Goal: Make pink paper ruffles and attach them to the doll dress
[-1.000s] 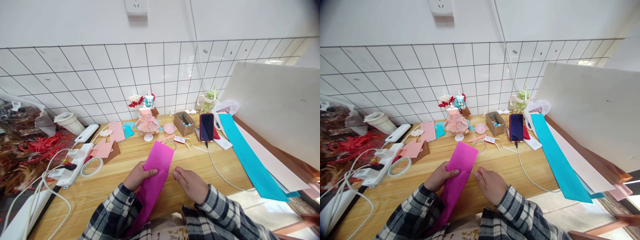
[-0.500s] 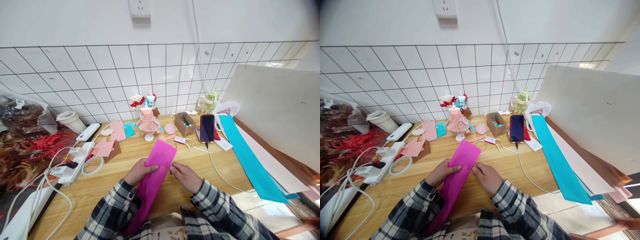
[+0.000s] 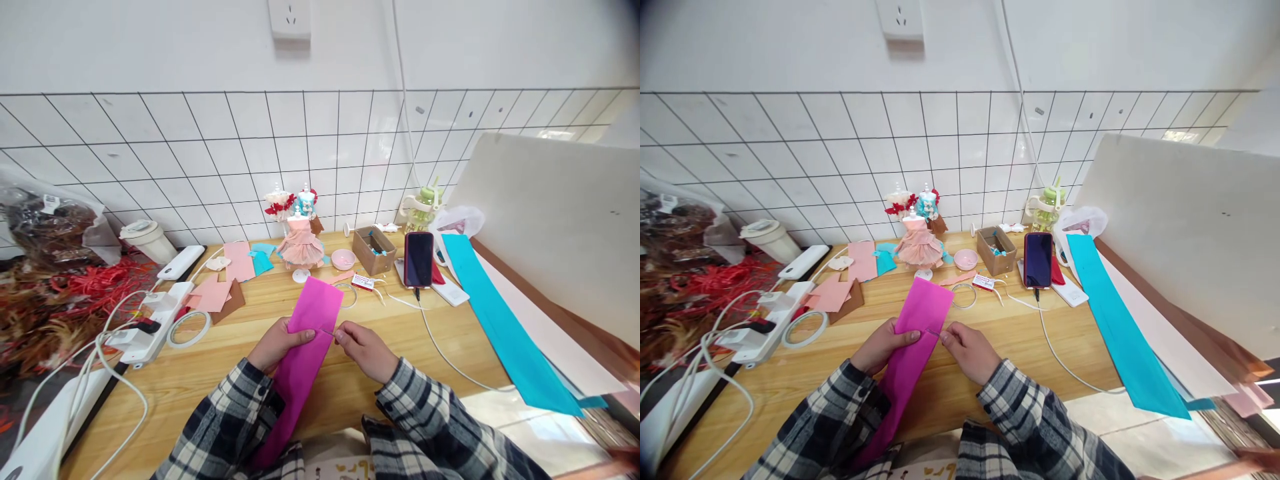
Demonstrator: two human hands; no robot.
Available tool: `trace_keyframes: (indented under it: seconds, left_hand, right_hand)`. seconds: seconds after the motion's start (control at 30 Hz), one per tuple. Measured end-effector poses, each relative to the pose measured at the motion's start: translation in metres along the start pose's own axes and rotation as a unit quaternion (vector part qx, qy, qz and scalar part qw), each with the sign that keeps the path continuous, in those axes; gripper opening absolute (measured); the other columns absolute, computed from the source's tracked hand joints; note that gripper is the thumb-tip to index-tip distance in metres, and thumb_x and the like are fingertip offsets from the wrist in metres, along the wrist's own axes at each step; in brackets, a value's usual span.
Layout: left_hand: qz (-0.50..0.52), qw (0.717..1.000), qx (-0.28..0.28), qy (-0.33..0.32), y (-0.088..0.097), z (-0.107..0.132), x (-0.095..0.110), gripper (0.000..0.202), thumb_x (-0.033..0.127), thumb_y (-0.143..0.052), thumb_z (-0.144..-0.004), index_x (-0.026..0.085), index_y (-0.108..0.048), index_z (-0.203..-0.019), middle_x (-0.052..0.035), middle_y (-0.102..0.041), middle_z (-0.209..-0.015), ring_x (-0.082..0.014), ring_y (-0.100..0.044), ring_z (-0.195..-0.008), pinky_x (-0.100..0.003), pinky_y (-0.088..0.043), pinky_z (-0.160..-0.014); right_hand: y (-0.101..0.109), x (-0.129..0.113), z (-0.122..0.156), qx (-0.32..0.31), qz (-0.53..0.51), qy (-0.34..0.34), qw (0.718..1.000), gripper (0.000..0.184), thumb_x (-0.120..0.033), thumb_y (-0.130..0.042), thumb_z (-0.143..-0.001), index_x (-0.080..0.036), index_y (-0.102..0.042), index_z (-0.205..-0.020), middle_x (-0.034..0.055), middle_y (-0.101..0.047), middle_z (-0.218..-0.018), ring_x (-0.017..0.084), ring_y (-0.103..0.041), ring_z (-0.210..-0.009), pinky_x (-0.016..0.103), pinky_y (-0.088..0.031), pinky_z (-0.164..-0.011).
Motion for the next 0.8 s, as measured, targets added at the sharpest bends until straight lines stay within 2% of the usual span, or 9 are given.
trace_keyframes:
  seconds: [0.3,0.47,0.6,0.7,0.8]
  left_hand:
    - [0.041,0.999,-0.019,0.016,0.003,-0.001,-0.004,0.039,0.032,-0.088,-0.057,0.012,-0.074,-0.088,-0.0059,-0.076,-0.083,-0.0158,-0.066,-0.068,-0.025,-0.049,-0.068]
    - [0.007,1.0,-0.012,0.0,0.005,0.001,0.001,0.038,0.032,-0.086,-0.061,0.013,-0.074,-0.092,-0.0051,-0.076,-0.087,-0.0177,-0.068,-0.074,-0.027,-0.05,-0.073]
    - [-0.015,1.0,-0.013,-0.009,0.003,0.003,0.004,0.035,0.034,-0.084,-0.064,0.015,-0.074,-0.091,-0.0034,-0.076,-0.087,-0.0182,-0.068,-0.075,-0.027,-0.049,-0.074]
    - [-0.02,1.0,-0.009,-0.01,0.004,0.003,0.003,0.034,0.034,-0.084,-0.064,0.015,-0.074,-0.09,-0.0031,-0.076,-0.085,-0.0183,-0.068,-0.073,-0.027,-0.049,-0.073]
    - [-0.015,1.0,-0.013,-0.006,0.004,0.003,0.001,0.034,0.034,-0.084,-0.064,0.015,-0.075,-0.09,-0.0037,-0.076,-0.087,-0.019,-0.068,-0.074,-0.028,-0.049,-0.074]
  right_hand:
    - [-0.004,-0.008,-0.006,-0.037,-0.022,0.03,0.999,0.045,-0.057,-0.036,-0.094,-0.018,-0.056,-0.084,-0.0024,-0.049,-0.066,0.012,-0.044,-0.064,0.025,-0.035,-0.061]
    - [-0.005,-0.011,-0.013,-0.035,-0.008,0.026,0.999,0.046,-0.058,-0.037,-0.093,-0.018,-0.056,-0.082,-0.0017,-0.05,-0.068,0.012,-0.044,-0.065,0.025,-0.035,-0.062]
    - [-0.008,-0.015,-0.013,-0.033,-0.035,0.038,0.998,0.044,-0.058,-0.038,-0.093,-0.019,-0.055,-0.082,-0.0019,-0.048,-0.068,0.012,-0.043,-0.066,0.025,-0.035,-0.063]
    - [-0.012,-0.011,-0.013,-0.028,-0.092,0.012,0.995,0.045,-0.063,-0.044,-0.087,-0.019,-0.052,-0.077,-0.0035,-0.042,-0.065,0.011,-0.037,-0.061,0.025,-0.033,-0.058]
    - [-0.019,-0.002,-0.011,-0.043,-0.184,-0.058,0.98,0.048,-0.069,-0.051,-0.079,-0.021,-0.045,-0.075,-0.0071,-0.034,-0.057,0.009,-0.029,-0.052,0.023,-0.025,-0.048]
Point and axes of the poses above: each hand's wrist, its own z-axis away from the middle knuckle, its own y-axis out of the back of the hand, x = y × z, the point moved 7 cm from there along -z, towards the middle knuckle
